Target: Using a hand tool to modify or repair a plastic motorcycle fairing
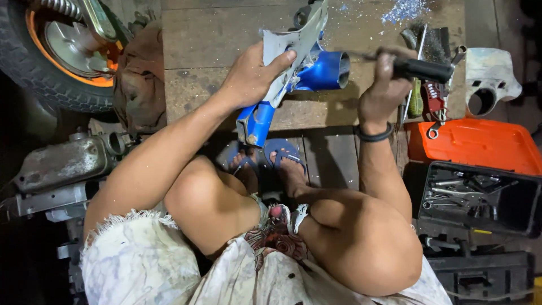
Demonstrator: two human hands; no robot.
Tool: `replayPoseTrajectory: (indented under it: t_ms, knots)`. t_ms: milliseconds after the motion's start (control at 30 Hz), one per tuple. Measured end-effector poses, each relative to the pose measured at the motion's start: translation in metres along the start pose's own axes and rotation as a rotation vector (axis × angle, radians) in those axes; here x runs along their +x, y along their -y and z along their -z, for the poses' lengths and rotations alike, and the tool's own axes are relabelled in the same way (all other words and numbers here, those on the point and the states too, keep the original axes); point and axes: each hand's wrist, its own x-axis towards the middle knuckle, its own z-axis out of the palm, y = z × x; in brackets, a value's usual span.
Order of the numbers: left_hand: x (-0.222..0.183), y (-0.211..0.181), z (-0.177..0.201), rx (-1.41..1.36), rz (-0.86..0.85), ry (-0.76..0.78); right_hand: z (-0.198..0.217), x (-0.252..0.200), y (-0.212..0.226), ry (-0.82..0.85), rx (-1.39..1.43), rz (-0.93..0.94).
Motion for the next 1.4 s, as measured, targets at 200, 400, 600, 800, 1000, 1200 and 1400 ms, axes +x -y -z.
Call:
replayPoseTrajectory:
  t_ms: [200,400,600,800,1000,1200,1400]
  knots:
    - [0.005,0.004,-0.008,0.037,-0.009,-0.044,-0.021,-0.032,0.026,0.235,-0.197,0.063]
    - [0.004,0.011,-0.006,0.003,-0.038,-0.037,-0.026,-0.035,0.029,0.169,-0.267,0.173]
    - [0.002,0.011,-0.006,-0.011,-0.051,-0.035,-0.029,-0.043,0.013,0.126,0.13,-0.002]
    - [0.005,0.012,-0.004,0.022,0.01,-0.057,-0.032,-0.044,0.008,0.163,0.276,-0.03]
    - [0.005,0.01,-0.004,0.033,-0.005,-0.05,-0.031,-0.046,0.024,0.26,-0.011,-0.024]
    - [0.003,0.009,-0.003,0.006,0.042,-0.045,-0.032,-0.046,0.016,0.172,0.178,0.002]
    - [0.0,0.008,0.0,-0.035,-0.029,-0.017,-0.025,-0.032,0.022,0.175,0.144,0.003]
